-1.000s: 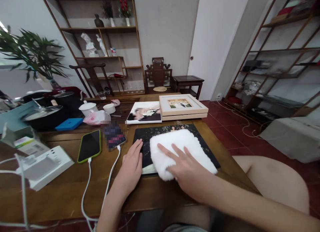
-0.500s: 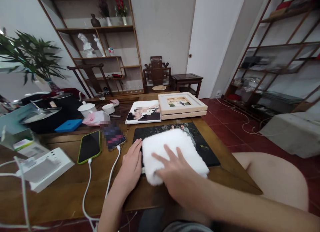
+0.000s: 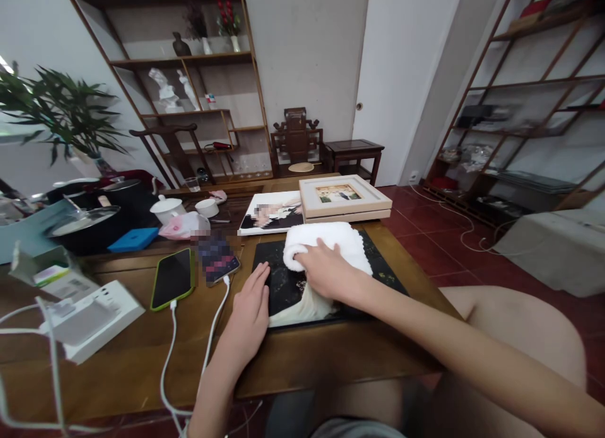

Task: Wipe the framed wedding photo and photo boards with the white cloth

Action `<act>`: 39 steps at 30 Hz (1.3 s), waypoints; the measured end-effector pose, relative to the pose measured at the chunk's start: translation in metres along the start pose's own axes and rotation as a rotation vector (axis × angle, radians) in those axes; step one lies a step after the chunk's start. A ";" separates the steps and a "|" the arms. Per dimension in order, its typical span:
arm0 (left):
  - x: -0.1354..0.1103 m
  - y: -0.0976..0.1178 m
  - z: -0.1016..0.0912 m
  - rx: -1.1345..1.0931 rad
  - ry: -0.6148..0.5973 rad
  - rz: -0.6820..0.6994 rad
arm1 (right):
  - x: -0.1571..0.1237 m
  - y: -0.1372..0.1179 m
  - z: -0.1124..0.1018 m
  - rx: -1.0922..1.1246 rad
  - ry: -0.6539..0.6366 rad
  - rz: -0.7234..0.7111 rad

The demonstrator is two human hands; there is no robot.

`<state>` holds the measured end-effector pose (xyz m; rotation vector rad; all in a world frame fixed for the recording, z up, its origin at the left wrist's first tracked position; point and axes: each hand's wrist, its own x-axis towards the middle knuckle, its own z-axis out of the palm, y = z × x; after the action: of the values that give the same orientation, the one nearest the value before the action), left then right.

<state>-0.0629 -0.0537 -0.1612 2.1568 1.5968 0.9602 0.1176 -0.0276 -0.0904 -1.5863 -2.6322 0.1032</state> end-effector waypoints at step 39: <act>0.005 0.008 -0.006 0.148 0.019 0.136 | 0.050 -0.028 -0.025 0.084 -0.138 -0.256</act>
<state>-0.0602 -0.0529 -0.1498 2.3900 1.5924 0.9303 0.0721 0.0046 -0.0618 -1.2466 -2.8668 0.3147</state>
